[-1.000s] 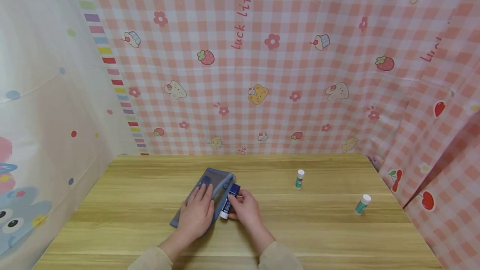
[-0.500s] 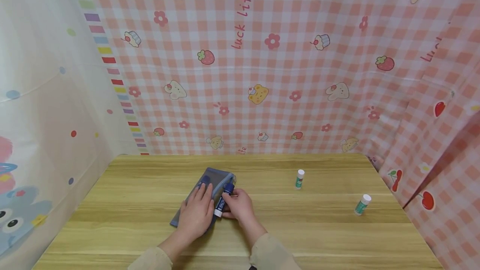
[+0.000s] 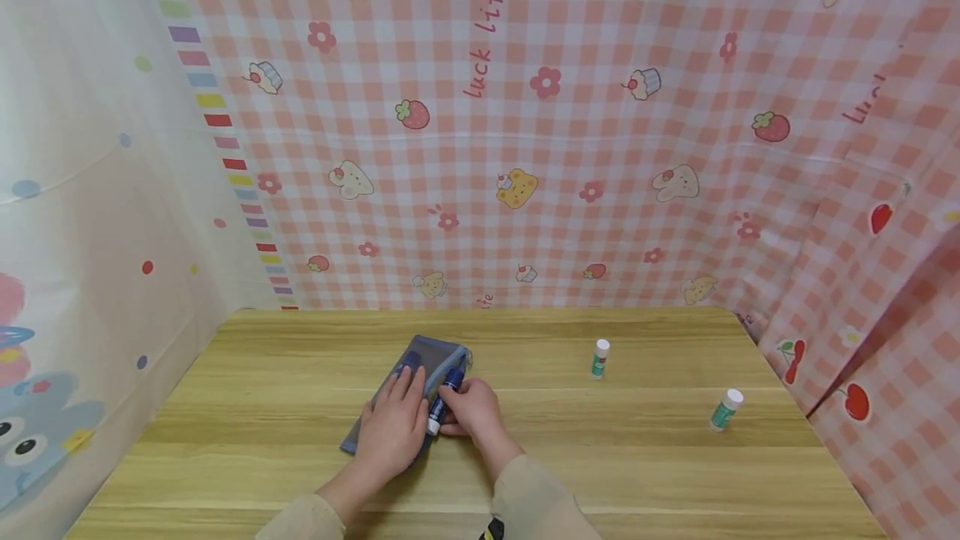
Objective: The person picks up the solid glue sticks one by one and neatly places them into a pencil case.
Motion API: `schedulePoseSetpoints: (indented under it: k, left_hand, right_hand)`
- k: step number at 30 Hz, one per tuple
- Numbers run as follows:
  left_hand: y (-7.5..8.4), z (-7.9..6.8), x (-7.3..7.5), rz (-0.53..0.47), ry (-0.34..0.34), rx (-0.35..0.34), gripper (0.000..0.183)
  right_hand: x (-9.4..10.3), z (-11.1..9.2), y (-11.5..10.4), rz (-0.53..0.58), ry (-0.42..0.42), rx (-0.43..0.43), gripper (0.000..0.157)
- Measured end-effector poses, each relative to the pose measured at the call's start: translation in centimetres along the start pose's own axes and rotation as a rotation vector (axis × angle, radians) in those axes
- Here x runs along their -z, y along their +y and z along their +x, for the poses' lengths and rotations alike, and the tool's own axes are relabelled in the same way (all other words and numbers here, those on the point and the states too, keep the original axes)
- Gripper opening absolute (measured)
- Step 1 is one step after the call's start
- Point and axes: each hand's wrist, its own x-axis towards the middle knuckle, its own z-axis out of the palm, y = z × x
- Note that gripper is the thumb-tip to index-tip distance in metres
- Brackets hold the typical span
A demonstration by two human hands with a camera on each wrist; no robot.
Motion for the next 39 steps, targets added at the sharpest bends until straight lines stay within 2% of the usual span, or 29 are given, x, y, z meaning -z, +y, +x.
schedulePoseSetpoints:
  k: [6, 16, 25, 39]
  left_hand:
    - [0.1, 0.0, 0.1, 0.001, 0.002, -0.004, 0.048]
    - [0.0, -0.1, -0.1, 0.006, 0.019, -0.012, 0.048]
    - [0.1, 0.0, 0.0, 0.015, -0.007, 0.0, 0.049]
    - [0.2, 0.0, 0.1, 0.01, -0.011, 0.005, 0.05]
  right_hand:
    - [0.0, 0.1, -0.2, -0.019, 0.005, -0.008, 0.032]
    - [0.1, 0.0, -0.1, 0.031, -0.032, 0.014, 0.021]
    - [0.8, -0.7, 0.2, 0.052, -0.062, 0.047, 0.031]
    - [3.1, -2.0, 0.3, 0.165, -0.066, 0.092, 0.036]
